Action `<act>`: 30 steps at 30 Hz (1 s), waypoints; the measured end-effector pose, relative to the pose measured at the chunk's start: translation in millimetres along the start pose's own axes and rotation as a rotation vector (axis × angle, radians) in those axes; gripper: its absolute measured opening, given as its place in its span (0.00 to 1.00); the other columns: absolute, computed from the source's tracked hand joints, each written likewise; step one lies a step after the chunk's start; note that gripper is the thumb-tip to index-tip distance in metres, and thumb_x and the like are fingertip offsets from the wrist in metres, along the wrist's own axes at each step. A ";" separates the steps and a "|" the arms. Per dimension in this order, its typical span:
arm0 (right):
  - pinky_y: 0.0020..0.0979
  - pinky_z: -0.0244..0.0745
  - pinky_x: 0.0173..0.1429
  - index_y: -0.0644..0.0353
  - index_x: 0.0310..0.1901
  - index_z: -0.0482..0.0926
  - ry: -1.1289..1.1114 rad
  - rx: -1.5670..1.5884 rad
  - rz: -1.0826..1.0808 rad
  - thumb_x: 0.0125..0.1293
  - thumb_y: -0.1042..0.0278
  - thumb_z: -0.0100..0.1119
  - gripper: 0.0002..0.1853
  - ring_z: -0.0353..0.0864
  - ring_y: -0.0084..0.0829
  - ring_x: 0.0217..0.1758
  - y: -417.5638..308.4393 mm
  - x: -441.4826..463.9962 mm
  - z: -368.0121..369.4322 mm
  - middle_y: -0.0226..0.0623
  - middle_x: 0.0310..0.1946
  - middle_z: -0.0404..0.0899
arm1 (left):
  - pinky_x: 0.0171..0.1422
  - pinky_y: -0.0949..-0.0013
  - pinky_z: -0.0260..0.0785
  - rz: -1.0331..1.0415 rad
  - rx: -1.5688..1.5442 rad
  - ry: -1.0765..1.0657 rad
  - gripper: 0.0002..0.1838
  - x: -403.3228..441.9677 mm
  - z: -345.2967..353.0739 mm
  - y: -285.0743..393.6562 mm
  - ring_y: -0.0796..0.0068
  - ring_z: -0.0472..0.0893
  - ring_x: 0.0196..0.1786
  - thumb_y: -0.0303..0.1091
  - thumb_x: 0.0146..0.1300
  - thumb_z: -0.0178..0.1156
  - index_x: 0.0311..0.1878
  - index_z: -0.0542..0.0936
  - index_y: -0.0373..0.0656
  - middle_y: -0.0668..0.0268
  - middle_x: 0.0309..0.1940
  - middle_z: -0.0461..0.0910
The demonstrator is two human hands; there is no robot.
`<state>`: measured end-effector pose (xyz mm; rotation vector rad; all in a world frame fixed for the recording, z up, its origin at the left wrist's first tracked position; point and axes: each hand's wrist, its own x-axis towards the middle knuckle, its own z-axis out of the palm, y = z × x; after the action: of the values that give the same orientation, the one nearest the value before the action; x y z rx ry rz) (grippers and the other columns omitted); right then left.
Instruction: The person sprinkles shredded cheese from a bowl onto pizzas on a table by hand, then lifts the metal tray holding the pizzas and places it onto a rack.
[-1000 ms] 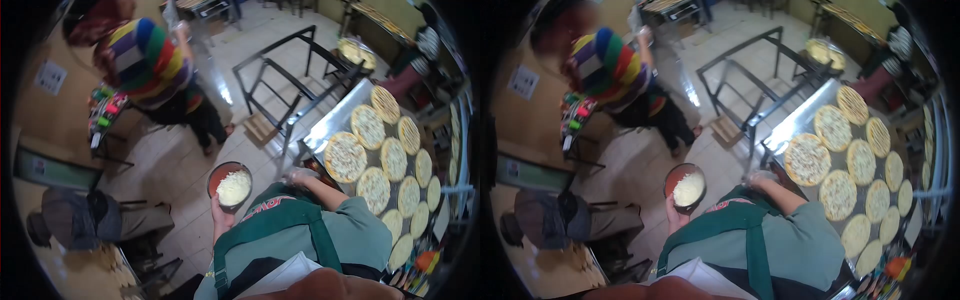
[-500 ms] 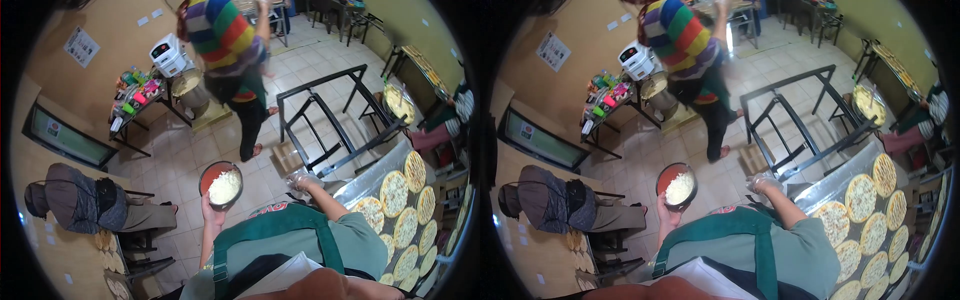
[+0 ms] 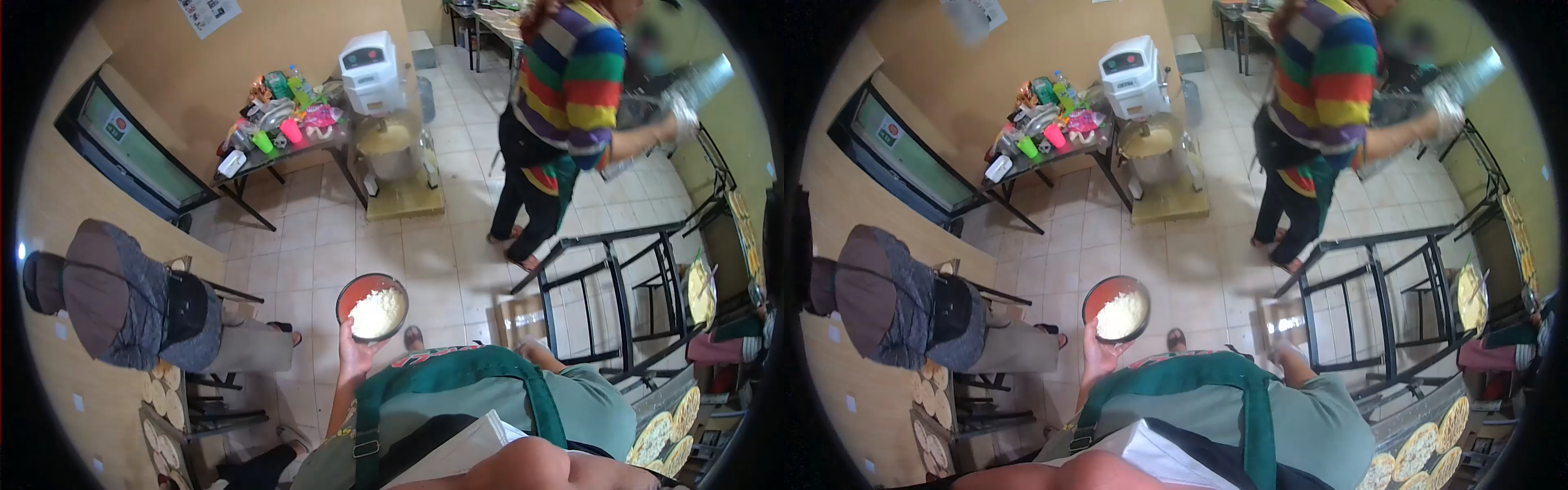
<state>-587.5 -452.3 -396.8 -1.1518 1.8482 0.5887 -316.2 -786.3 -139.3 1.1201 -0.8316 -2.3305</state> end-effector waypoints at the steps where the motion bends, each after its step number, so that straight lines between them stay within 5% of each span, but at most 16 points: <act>1: 0.36 0.72 0.46 0.50 0.44 0.78 0.028 0.189 0.096 0.54 0.56 0.49 0.17 0.75 0.42 0.47 5.7 -1.3 10.7 0.38 0.45 0.76 | 0.58 0.46 0.57 0.001 -0.001 -0.007 0.30 13.3 -2.3 18.9 0.58 0.64 0.60 0.54 0.56 0.43 0.60 0.61 0.49 0.62 0.58 0.64; 5: 0.35 0.72 0.45 0.53 0.39 0.79 0.038 0.397 0.309 0.56 0.58 0.47 0.14 0.77 0.39 0.44 18.9 8.2 -6.0 0.35 0.41 0.78 | 0.57 0.43 0.58 -0.044 0.054 -0.048 0.30 78.8 -4.0 59.3 0.59 0.64 0.60 0.52 0.56 0.44 0.59 0.60 0.48 0.62 0.58 0.63; 6: 0.37 0.69 0.50 0.54 0.41 0.79 0.008 0.606 0.434 0.52 0.53 0.52 0.18 0.74 0.39 0.50 18.7 22.4 -16.9 0.43 0.46 0.75 | 0.57 0.43 0.57 -0.052 0.094 -0.062 0.30 97.5 -0.2 69.6 0.59 0.64 0.60 0.52 0.56 0.44 0.60 0.60 0.48 0.62 0.58 0.63; 9: 0.38 0.68 0.51 0.51 0.42 0.78 0.077 0.550 0.361 0.52 0.52 0.52 0.18 0.73 0.41 0.51 38.6 59.3 -9.7 0.41 0.46 0.75 | 0.58 0.43 0.56 -0.134 0.116 -0.146 0.30 156.5 27.0 78.5 0.59 0.63 0.61 0.52 0.56 0.44 0.60 0.60 0.48 0.62 0.58 0.63; 11: 0.38 0.68 0.53 0.52 0.44 0.77 0.116 0.455 0.228 0.53 0.53 0.52 0.19 0.72 0.42 0.52 14.7 23.2 -77.9 0.42 0.46 0.74 | 0.58 0.43 0.55 -0.189 0.123 -0.203 0.30 194.5 60.5 95.4 0.59 0.63 0.61 0.52 0.56 0.44 0.60 0.60 0.48 0.62 0.59 0.63; 13: 0.36 0.67 0.54 0.54 0.45 0.76 0.079 0.867 0.607 0.52 0.52 0.53 0.20 0.71 0.43 0.53 -3.4 2.0 -148.3 0.43 0.46 0.74 | 0.58 0.43 0.55 -0.257 0.090 -0.231 0.30 228.2 101.7 108.3 0.58 0.63 0.60 0.52 0.56 0.44 0.60 0.60 0.48 0.62 0.59 0.63; 20: 0.38 0.67 0.52 0.53 0.45 0.76 0.251 1.137 0.647 0.52 0.52 0.54 0.21 0.71 0.40 0.53 78.8 81.2 -228.7 0.41 0.49 0.73 | 0.58 0.42 0.54 -0.320 0.220 -0.394 0.29 350.5 227.8 126.9 0.56 0.64 0.60 0.54 0.57 0.44 0.59 0.62 0.49 0.62 0.58 0.64; 22: 0.37 0.66 0.55 0.50 0.46 0.76 0.166 0.763 0.430 0.57 0.48 0.46 0.21 0.71 0.42 0.53 109.2 103.7 -291.7 0.41 0.49 0.73 | 0.58 0.42 0.54 -0.353 0.266 -0.401 0.29 378.2 253.0 141.3 0.56 0.64 0.60 0.54 0.57 0.44 0.59 0.62 0.49 0.62 0.58 0.64; 26: 0.38 0.68 0.52 0.56 0.44 0.77 0.541 0.915 0.348 0.55 0.53 0.44 0.20 0.75 0.44 0.46 177.8 142.5 -366.8 0.46 0.43 0.76 | 0.59 0.42 0.53 -0.420 0.310 -0.419 0.29 431.1 322.6 143.4 0.56 0.63 0.60 0.54 0.57 0.44 0.59 0.62 0.49 0.62 0.58 0.63; 30: 0.34 0.65 0.55 0.56 0.48 0.74 0.558 1.001 0.345 0.55 0.52 0.45 0.22 0.74 0.42 0.48 248.2 180.9 -429.7 0.47 0.46 0.74 | 0.59 0.45 0.54 -0.474 0.291 -0.395 0.29 498.7 371.1 134.2 0.57 0.64 0.60 0.55 0.57 0.44 0.59 0.63 0.51 0.63 0.58 0.64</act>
<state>-1023.8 -744.3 -338.3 -0.3150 2.3706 -0.5343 -891.0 -1058.3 -139.2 1.0731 -1.1809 -2.9621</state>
